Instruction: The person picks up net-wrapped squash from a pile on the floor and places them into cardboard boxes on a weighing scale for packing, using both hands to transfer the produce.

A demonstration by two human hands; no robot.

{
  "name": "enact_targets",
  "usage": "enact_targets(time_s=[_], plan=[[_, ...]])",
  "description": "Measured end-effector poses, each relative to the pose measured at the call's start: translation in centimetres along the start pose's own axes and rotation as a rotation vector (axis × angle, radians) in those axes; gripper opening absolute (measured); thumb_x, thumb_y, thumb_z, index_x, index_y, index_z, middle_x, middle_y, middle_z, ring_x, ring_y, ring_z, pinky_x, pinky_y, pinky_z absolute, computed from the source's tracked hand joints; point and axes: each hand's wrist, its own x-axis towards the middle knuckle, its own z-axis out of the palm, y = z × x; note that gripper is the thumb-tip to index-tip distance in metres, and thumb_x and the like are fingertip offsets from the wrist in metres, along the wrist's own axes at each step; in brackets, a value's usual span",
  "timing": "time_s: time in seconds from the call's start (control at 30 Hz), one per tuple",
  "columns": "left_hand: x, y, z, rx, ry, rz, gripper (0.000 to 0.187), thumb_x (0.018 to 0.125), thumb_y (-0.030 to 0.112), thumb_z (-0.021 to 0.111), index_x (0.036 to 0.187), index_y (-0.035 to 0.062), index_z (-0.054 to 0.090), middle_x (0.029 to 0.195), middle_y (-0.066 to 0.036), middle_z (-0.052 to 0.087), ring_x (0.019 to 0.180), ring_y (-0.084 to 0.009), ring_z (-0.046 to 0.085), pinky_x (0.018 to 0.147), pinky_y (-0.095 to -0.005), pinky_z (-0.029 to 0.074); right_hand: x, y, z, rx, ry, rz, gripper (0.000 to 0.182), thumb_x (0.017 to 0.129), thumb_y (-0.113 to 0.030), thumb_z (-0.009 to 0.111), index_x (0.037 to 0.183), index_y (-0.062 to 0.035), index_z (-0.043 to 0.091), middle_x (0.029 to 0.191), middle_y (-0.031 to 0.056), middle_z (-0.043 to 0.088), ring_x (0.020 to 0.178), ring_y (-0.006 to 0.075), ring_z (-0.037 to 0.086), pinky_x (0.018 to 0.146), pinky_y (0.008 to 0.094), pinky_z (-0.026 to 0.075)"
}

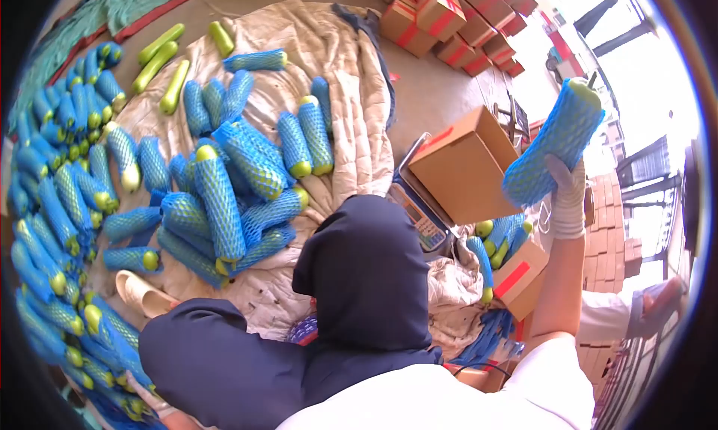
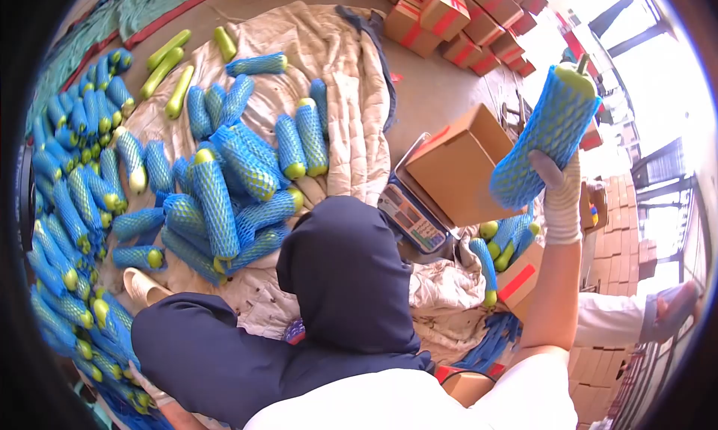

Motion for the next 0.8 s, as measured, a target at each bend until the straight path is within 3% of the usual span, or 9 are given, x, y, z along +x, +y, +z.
enact_targets(time_s=[0.07,0.23,0.3,0.37,0.47,0.57,0.63,0.73,0.8], plan=[[-1.0,0.9,-0.4,-0.327,-0.125,0.009,0.061,0.09,0.05,0.049,0.13,0.0045,0.044,0.126,-0.01,0.051,0.111,-0.0257,0.051,0.097,-0.0414,0.04,1.6,3.2,-6.0,-0.485,0.084,-0.076,0.059,0.072,-0.018,0.07,0.124,-0.0033,0.046,0.101,0.0125,0.061,0.09,0.0252,0.061,0.082,0.0375,0.05],[-5.5,3.3,1.8,-1.182,-0.435,0.008,0.061,0.091,0.047,0.048,0.133,0.0038,0.04,0.127,-0.011,0.05,0.109,-0.0249,0.052,0.095,-0.0406,0.042,6.3,10.1,-11.0,-1.02,0.024,0.071,0.065,0.064,-0.02,0.074,0.121,-0.0053,0.047,0.095,0.0169,0.064,0.084,0.0279,0.064,0.079,0.0364,0.05],[-9.0,4.7,8.4,0.269,-0.733,0.327,0.059,0.092,0.04,0.049,0.136,0.0041,0.034,0.133,-0.012,0.045,0.109,-0.0233,0.051,0.093,-0.0401,0.043,8.1,13.4,-11.1,-1.12,-0.157,0.261,0.065,0.063,-0.024,0.076,0.119,-0.0053,0.049,0.098,0.0198,0.064,0.088,0.0319,0.064,0.081,0.0381,0.05],[-12.0,5.5,11.8,0.148,-0.884,0.18,0.058,0.093,0.027,0.052,0.14,0.0029,0.029,0.13,-0.013,0.046,0.114,-0.0285,0.049,0.096,-0.0446,0.044,9.0,16.7,-10.2,-1.239,-0.345,0.328,0.067,0.061,-0.03,0.079,0.115,-0.0033,0.05,0.1,0.021,0.063,0.097,0.0344,0.061,0.089,0.0386,0.046],[-18.6,3.3,17.5,0.128,-0.876,0.301,0.057,0.094,0.028,0.05,0.141,0.0025,0.028,0.132,-0.015,0.046,0.114,-0.031,0.049,0.101,-0.0456,0.041,10.2,22.2,-10.8,-1.052,-0.538,0.44,0.069,0.061,-0.032,0.08,0.118,-0.0035,0.052,0.105,0.0191,0.063,0.102,0.0334,0.059,0.092,0.0392,0.045],[-21.5,2.6,19.0,0.367,-0.93,0.241,0.058,0.095,0.026,0.048,0.142,-0.0006,0.025,0.135,-0.018,0.044,0.114,-0.0332,0.049,0.104,-0.0459,0.038,11.5,29.8,-10.8,-0.964,-0.731,0.556,0.069,0.063,-0.034,0.077,0.12,-0.0025,0.055,0.114,0.0174,0.062,0.106,0.0313,0.059,0.093,0.0395,0.045],[-24.1,-1.6,22.4,0.356,-0.93,0.335,0.061,0.096,0.027,0.047,0.142,-0.0036,0.022,0.13,-0.022,0.045,0.112,-0.034,0.05,0.103,-0.0459,0.039,10.3,26.3,-8.0,-1.159,-0.808,0.616,0.067,0.069,-0.034,0.071,0.126,-0.0021,0.054,0.128,0.0201,0.055,0.12,0.0313,0.052,0.1,0.0393,0.041],[-23.9,-4.1,24.0,0.44,-0.968,0.25,0.061,0.092,0.026,0.054,0.136,-0.0064,0.026,0.115,-0.021,0.049,0.104,-0.0314,0.054,0.095,-0.0441,0.046,10.0,28.7,-7.6,-1.159,-0.899,0.782,0.06,0.078,-0.03,0.062,0.131,-0.0035,0.051,0.137,0.0178,0.047,0.129,0.031,0.043,0.107,0.04,0.035],[-24.0,-5.7,25.9,0.519,-0.928,0.207,0.061,0.086,0.027,0.063,0.127,-0.0067,0.031,0.105,-0.016,0.048,0.098,-0.0275,0.055,0.083,-0.0402,0.052,10.9,29.3,-7.6,-1.266,-0.905,0.622,0.063,0.079,-0.033,0.061,0.134,-0.0046,0.048,0.139,0.0175,0.045,0.13,0.0305,0.041,0.108,0.0402,0.033]])
